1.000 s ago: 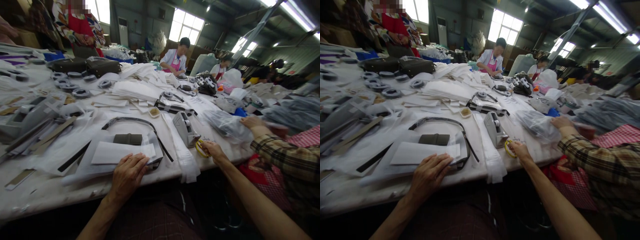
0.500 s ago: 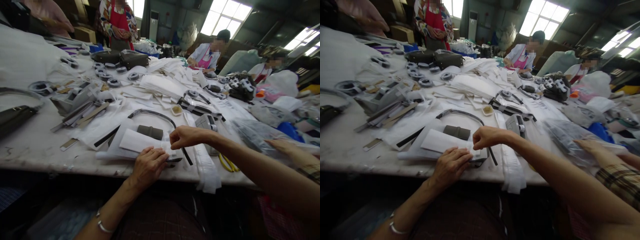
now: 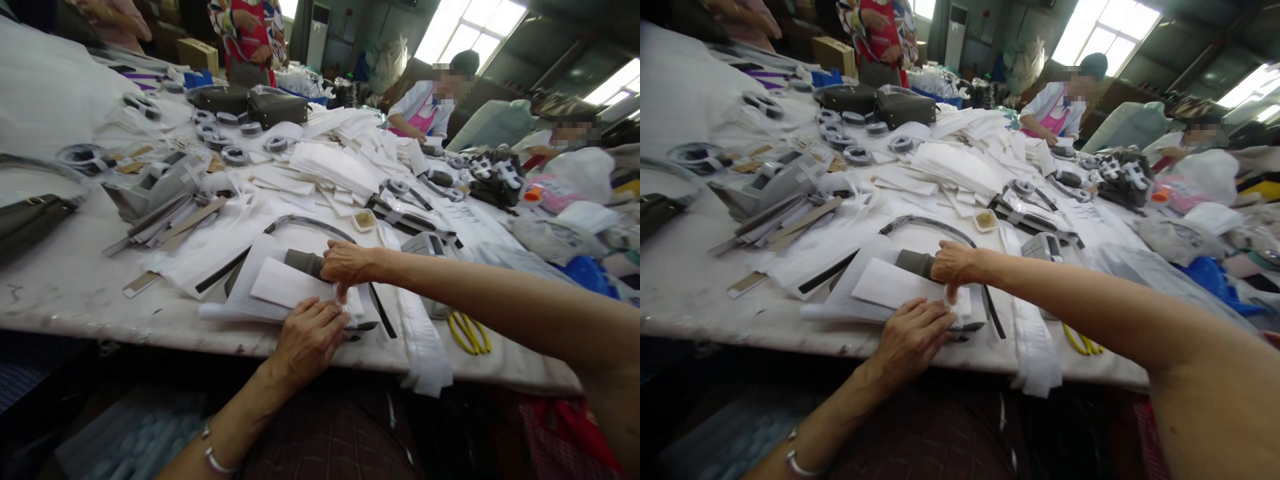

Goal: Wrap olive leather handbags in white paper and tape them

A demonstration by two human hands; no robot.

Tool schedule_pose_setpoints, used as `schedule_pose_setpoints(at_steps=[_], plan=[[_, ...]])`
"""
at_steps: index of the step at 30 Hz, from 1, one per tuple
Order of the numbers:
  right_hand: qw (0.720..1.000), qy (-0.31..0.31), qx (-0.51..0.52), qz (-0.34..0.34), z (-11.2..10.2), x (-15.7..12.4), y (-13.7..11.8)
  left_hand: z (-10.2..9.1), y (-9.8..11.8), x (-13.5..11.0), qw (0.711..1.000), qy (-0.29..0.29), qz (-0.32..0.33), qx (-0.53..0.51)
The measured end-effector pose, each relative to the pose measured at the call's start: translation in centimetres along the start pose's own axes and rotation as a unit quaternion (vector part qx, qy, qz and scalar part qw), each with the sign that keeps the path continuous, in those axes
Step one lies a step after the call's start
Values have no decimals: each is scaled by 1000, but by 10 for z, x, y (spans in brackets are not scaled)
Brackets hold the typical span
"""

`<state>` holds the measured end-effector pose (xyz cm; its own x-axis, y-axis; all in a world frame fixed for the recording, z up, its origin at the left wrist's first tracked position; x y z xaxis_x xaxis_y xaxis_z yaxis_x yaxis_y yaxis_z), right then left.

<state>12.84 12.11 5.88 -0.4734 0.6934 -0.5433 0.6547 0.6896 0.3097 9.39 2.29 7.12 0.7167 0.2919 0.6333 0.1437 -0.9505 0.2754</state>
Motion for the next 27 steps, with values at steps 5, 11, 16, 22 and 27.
schedule_pose_setpoints(at_steps=[5, 11, 16, 22, 27], plan=[[986, 99, 71, 112, -3, -20, 56, 0, 1, -2, 1000, 7, 5, 1], [929, 176, 243, 215, 20, -39, 84, -1, 2, -2, 1000, 2, 8, 8], [832, 315, 318, 329, 0, -80, 81, -3, 3, -1, 1000, 0, 10, 15], [842, 341, 385, 164, -3, -91, -34, 1, 5, -2, 999, 1, 22, 30], [864, 370, 302, 158, 17, -81, -68, -27, -1, -16, 986, -93, 66, 122]])
Point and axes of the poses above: each hand's wrist, its own x-axis towards the middle knuckle, its own z-axis out of the palm, y = z × x, the point moved 10 cm from there along x, towards the middle knuckle, and after that the axes turned 13 degrees about z, right-handed, at the moved point
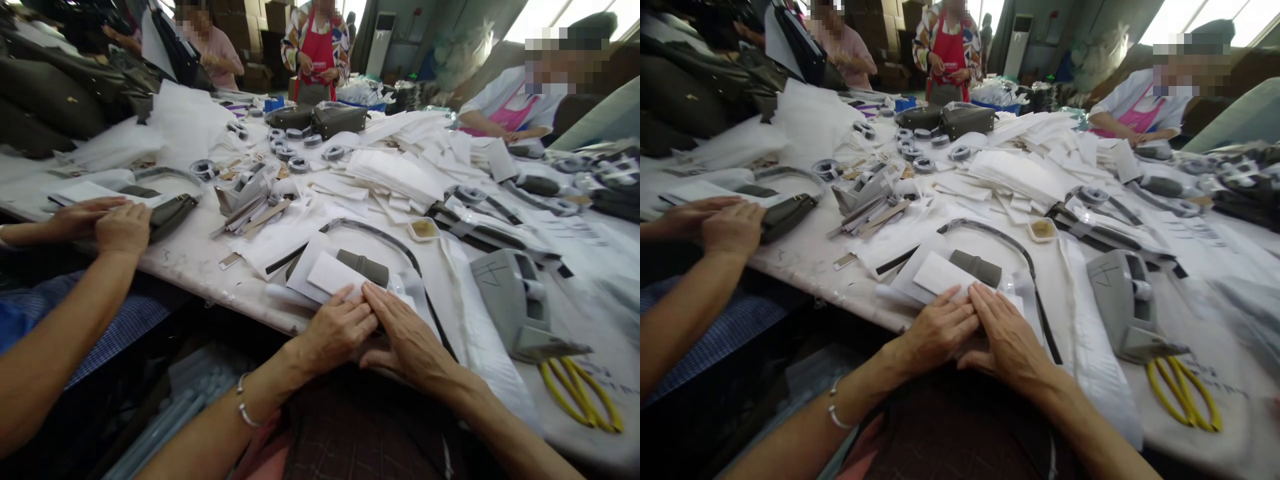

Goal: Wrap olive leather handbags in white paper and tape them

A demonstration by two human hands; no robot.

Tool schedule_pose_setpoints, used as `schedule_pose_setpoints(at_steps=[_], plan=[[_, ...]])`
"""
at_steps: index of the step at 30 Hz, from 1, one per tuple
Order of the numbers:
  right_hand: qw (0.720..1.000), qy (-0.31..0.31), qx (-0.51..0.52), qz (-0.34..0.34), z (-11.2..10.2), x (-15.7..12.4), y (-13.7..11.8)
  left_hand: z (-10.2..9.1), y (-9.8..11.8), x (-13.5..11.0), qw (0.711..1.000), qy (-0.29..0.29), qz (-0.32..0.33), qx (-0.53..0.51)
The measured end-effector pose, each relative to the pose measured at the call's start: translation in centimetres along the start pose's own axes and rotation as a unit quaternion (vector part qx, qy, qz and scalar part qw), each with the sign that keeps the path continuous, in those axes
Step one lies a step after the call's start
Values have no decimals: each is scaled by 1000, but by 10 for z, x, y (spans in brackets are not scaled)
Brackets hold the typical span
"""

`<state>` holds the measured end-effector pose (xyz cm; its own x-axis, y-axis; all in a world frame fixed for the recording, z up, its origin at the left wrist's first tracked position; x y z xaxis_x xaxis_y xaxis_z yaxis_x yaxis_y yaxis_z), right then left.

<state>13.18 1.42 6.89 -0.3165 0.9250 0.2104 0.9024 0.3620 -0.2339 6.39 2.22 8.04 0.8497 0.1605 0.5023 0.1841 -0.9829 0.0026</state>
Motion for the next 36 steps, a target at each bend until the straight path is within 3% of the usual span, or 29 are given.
schedule_pose_setpoints(at_steps=[4, 7, 10, 14, 17, 20, 24, 27, 32, 36], plan=[[997, 23, -75, 23, 6, 5, 1, -43, -53, -48, 992, -43, -93, 76], [996, 21, -85, 22, 6, 5, 7, -53, -74, -73, 991, -49, -115, 48], [999, -2, -47, 2, -3, 1, 25, -48, -66, -74, 993, -26, -112, 20], [1000, -28, -2, 9, -25, -5, 48, -31, -34, -52, 992, -21, -121, 30], [1000, -24, -11, 5, -30, -4, 32, -21, -17, -36, 991, -20, -130, 34], [999, -15, -28, 10, -15, 2, 9, -16, -13, -30, 990, -12, -134, 37], [997, 12, -56, 55, 3, 8, 4, -24, -9, -31, 993, 31, -92, 61], [995, 21, -68, 71, 6, 8, 6, -33, -5, -32, 995, 57, -55, 59], [994, 23, -63, 81, 1, 7, 6, -48, -17, -35, 989, 122, -68, -40], [994, 47, -60, 79, -5, 5, 7, -56, -25, -38, 981, 167, -77, -61]])
Point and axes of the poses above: each hand's wrist, its own x-axis towards the middle knuckle, its own z-axis out of the palm, y = z × x, the point moved 10 cm from there along x, towards the middle knuckle, and after that the axes turned 13 degrees about z, right-handed, at the moved point
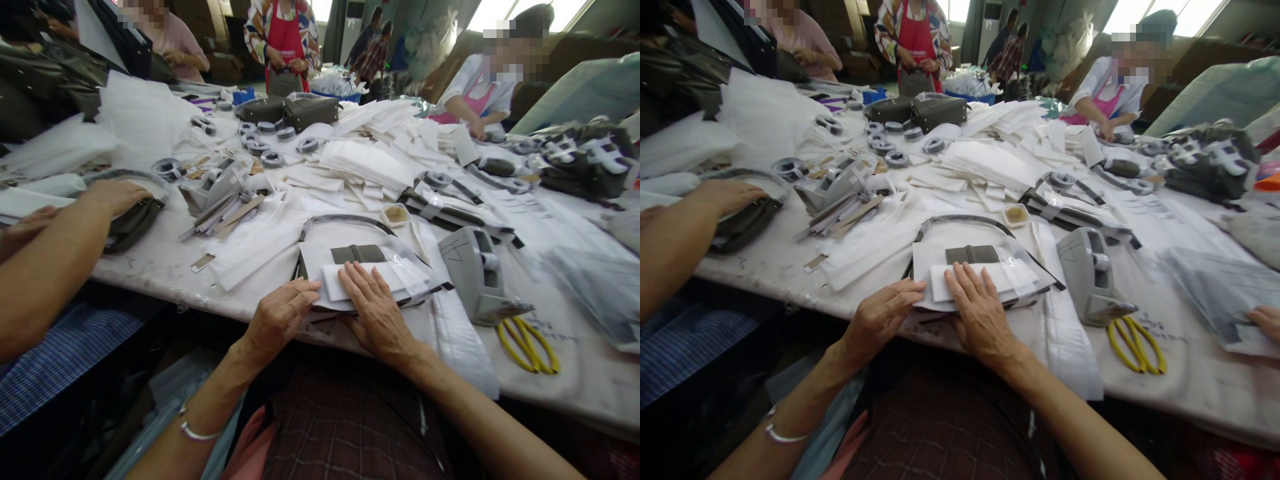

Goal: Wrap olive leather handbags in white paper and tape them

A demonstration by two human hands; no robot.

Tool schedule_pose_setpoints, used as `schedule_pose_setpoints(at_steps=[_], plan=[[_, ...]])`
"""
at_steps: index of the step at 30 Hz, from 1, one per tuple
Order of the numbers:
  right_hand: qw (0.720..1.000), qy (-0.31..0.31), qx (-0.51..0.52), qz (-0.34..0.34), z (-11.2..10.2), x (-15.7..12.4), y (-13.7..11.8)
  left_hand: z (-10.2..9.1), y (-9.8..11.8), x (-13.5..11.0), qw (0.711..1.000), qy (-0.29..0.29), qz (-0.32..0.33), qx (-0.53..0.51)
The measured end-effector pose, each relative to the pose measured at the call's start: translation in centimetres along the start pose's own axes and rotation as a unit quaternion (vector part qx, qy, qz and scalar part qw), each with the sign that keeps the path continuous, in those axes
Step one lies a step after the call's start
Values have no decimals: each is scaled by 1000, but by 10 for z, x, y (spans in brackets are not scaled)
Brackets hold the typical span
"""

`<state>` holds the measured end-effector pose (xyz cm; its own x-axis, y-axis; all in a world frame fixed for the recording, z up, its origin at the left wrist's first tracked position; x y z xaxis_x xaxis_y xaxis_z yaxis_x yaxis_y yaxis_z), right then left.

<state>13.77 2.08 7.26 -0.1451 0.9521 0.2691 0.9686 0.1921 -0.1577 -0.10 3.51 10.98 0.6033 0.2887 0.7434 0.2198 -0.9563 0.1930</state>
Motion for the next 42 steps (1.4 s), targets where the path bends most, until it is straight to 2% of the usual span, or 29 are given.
schedule_pose_setpoints(at_steps=[8, 11, 14, 18, 22, 25, 30, 34, 37, 39, 42], plan=[[998, 24, -37, -33, 9, -6, -5, 10, -18, -17, 999, 5, -42, 15], [998, 24, -49, -35, 16, -7, -6, 9, -13, -15, 997, -40, -46, 57], [998, 24, -46, -35, 19, -7, -6, 10, 5, -5, 991, -92, -18, 100], [998, 25, -41, -33, 15, -5, -3, 30, 25, 1, 979, -151, 51, 124], [997, 11, -38, -66, 14, -5, -4, 41, 19, -4, 984, -109, 68, 125], [997, 47, -29, -62, 13, -7, -5, 46, 15, -10, 982, -101, 61, 149], [994, 105, -19, -40, 14, -13, -8, 55, 29, -9, 958, -166, 61, 224], [994, 100, -25, -39, 15, -12, -7, 66, 38, -3, 920, -241, 82, 297], [995, 84, -23, -42, 15, -9, -4, 75, 36, 0, 896, -274, 100, 334], [997, 66, -18, -45, 14, -8, -4, 78, 34, 2, 895, -277, 114, 330], [998, 51, -8, -45, 9, -8, -5, 72, 30, 6, 917, -241, 127, 291]])
Point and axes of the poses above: each hand's wrist, its own x-axis towards the middle knuckle, its own z-axis out of the palm, y = z × x, the point moved 10 cm from there along x, towards the middle knuckle, and after that the axes turned 13 degrees about z, right-handed, at the moved point
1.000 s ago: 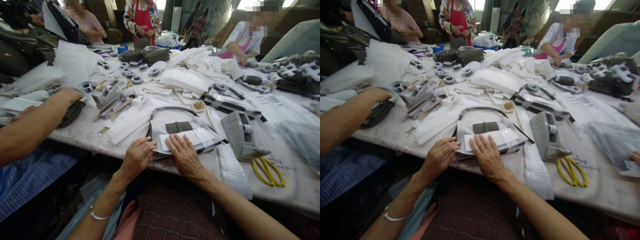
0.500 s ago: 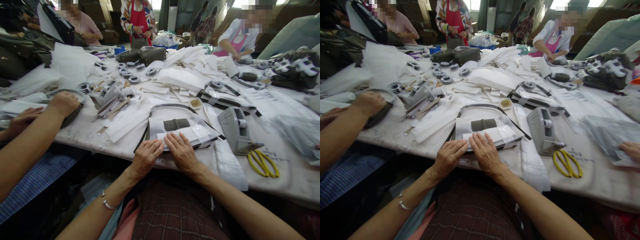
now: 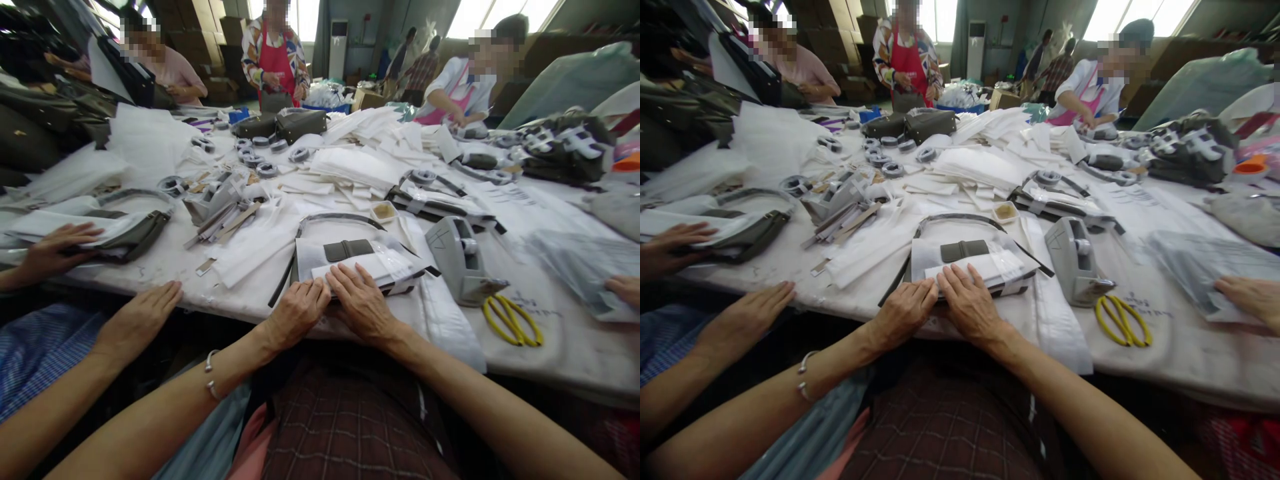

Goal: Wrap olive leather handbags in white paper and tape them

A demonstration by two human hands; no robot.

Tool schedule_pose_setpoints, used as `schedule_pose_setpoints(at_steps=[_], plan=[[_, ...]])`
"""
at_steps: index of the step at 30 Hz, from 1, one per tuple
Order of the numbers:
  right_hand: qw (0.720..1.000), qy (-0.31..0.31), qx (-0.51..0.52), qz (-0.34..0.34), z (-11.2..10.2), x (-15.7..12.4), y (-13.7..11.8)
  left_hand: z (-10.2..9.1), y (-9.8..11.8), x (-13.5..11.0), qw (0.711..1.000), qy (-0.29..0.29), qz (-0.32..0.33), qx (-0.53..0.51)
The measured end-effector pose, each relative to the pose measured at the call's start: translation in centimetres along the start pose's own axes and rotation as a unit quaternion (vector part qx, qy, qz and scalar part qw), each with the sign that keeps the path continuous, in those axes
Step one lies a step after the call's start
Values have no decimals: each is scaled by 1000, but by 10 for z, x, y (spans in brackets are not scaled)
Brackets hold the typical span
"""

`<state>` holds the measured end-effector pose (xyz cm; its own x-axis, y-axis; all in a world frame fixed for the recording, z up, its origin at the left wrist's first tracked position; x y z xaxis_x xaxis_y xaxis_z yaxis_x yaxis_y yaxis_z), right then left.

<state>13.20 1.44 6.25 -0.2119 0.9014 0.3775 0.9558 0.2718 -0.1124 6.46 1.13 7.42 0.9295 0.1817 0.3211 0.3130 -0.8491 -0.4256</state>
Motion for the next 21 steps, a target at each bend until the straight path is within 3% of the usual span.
schedule_pose_setpoints(at_steps=[3, 6, 11, 14, 17, 19, 21], plan=[[1000, 17, -10, 10, -8, 5, -1, -11, -15, 0, 998, 47, -16, -45], [998, 63, -28, 13, -18, 15, -1, -19, -26, 4, 995, 52, -32, -76], [996, 91, -7, 1, -26, 32, -3, -32, -27, 11, 997, 64, -43, -14], [997, 71, 27, 17, -28, 37, -9, -39, -24, 9, 993, 105, -44, 36], [998, 31, 38, 38, -27, 39, -15, -34, -23, 1, 991, 123, -38, 32], [997, -24, 61, 40, -26, 43, -12, -28, -21, -7, 991, 130, -32, 15], [987, -85, 124, 53, -30, 49, 6, -24, -20, -17, 989, 144, -39, 2]])
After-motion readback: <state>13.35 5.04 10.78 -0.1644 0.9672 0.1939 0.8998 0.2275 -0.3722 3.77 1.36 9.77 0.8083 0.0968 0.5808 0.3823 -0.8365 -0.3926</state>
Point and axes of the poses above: each hand's wrist, its own x-axis towards the middle knuckle, its own z-axis out of the palm, y = z × x, the point moved 10 cm from there along x, towards the middle knuckle, and after that the axes turned 13 degrees about z, right-handed, at the moved point
